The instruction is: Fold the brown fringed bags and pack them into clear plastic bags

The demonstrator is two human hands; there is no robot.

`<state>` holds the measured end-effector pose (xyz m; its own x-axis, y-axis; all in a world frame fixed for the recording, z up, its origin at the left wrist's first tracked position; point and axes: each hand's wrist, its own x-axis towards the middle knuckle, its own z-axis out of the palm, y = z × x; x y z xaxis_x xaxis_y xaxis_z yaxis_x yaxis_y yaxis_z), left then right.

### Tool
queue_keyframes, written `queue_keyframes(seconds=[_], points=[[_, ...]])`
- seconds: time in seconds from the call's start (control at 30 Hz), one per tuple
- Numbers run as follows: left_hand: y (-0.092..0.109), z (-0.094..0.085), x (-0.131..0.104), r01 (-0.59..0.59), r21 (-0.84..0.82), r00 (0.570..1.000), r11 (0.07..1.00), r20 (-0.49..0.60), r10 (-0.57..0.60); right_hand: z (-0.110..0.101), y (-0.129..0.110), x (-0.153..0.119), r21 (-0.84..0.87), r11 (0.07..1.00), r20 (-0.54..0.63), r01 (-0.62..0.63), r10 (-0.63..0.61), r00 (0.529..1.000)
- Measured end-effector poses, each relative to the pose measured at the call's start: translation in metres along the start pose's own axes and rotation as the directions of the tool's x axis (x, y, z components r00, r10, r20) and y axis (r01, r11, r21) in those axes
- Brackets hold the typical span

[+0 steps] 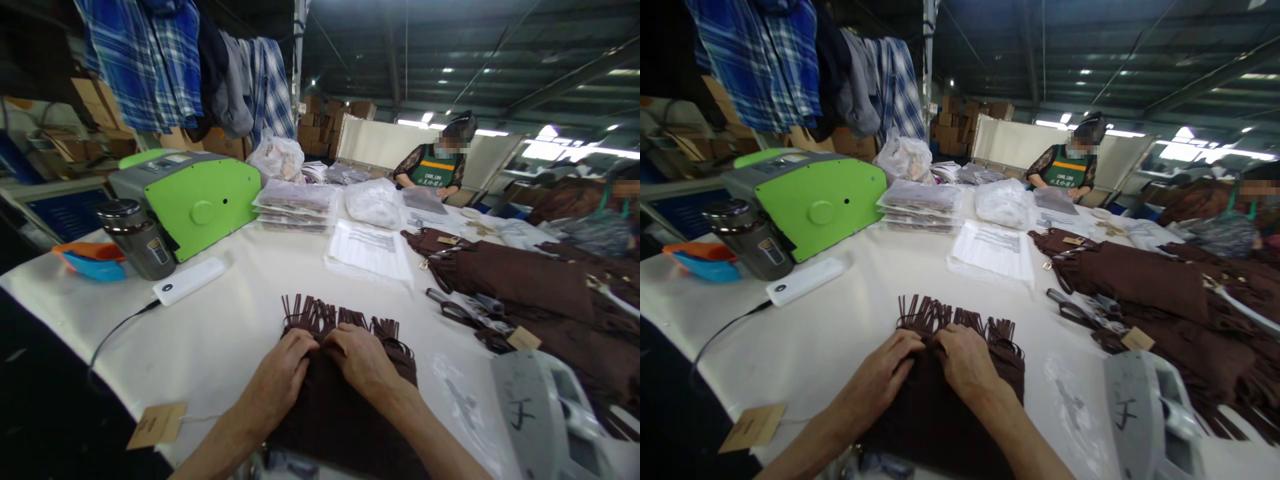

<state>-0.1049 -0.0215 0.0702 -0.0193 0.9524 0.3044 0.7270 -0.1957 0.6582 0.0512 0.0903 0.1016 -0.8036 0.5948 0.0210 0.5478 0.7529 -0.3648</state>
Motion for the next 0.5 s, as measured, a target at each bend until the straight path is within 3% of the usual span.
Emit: queue_keyframes(seconds=[0.2,0.33,0.4,0.5], points=[[0.023,-0.028,-0.012,-0.122,-0.033,0.992,0.992,-0.017,0.122,0.003,-0.004,-0.006,0.139,0.989,-0.016,0.041,-0.040,0.999],[0.006,-0.045,-0.016,0.065,0.093,0.983,0.994,-0.180,-0.048,0.000,-0.003,-0.005,0.107,0.994,-0.075,0.008,0.000,0.997],[-0.007,-0.040,-0.017,0.137,0.184,0.985,0.973,-0.133,-0.114,0.003,-0.004,-0.001,0.111,0.993,-0.109,0.029,-0.017,0.994],[-0.013,-0.018,-0.019,0.154,0.266,0.986,0.952,0.018,-0.164,0.015,-0.007,0.007,0.150,0.983,-0.149,0.109,-0.087,0.985]])
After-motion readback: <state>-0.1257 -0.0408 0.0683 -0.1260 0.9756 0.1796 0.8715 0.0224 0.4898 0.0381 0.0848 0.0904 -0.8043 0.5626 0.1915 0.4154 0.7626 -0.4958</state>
